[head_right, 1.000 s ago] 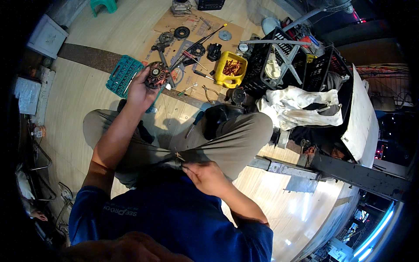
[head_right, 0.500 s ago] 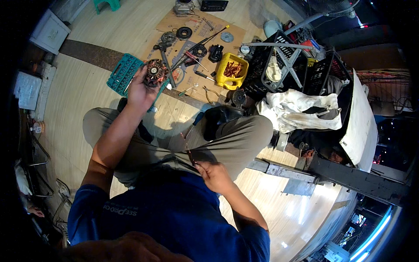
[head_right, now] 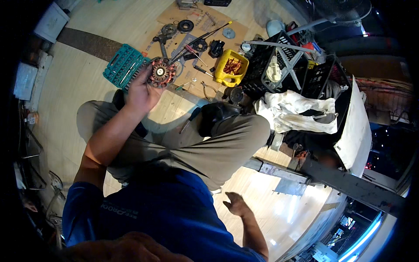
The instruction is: The person cleans and handles the internal components of an electric motor stator by hand and using a screwdriver to remove debris while sitting on the floor.
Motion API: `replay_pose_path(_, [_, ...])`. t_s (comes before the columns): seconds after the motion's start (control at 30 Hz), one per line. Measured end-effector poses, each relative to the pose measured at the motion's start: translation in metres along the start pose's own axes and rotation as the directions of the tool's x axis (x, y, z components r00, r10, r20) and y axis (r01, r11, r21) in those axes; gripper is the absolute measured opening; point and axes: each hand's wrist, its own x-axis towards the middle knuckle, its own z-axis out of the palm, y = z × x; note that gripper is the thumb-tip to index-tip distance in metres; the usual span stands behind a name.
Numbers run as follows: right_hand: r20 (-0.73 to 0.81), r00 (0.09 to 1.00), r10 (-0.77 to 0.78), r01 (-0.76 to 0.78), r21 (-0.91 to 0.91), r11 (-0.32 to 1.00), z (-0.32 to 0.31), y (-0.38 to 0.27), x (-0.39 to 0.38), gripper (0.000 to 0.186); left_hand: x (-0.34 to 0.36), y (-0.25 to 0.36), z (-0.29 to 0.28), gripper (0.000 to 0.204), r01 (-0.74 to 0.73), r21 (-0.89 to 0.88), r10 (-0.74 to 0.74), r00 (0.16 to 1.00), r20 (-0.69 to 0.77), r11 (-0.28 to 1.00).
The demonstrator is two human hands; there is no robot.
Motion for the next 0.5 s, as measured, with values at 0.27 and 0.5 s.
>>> replay_pose_path(0.27, [-0.595, 0.733, -0.331, 0.520, 0.177, 0.835, -0.192, -0.175, 0.093, 0.050, -0.005, -0.016, 0.005, 0.025, 0.132, 0.059, -0.130, 0.991, -0.045, 0.989])
replay_pose_path(0.5, [-0.256, 0.956, -0.143, 0.288, 0.912, 0.291, -0.188, -0.256, 0.219, 0.026, -0.007, -0.021, -0.001, 0.037, 0.120, 0.075, -0.120, 0.993, -0.010, 0.990])
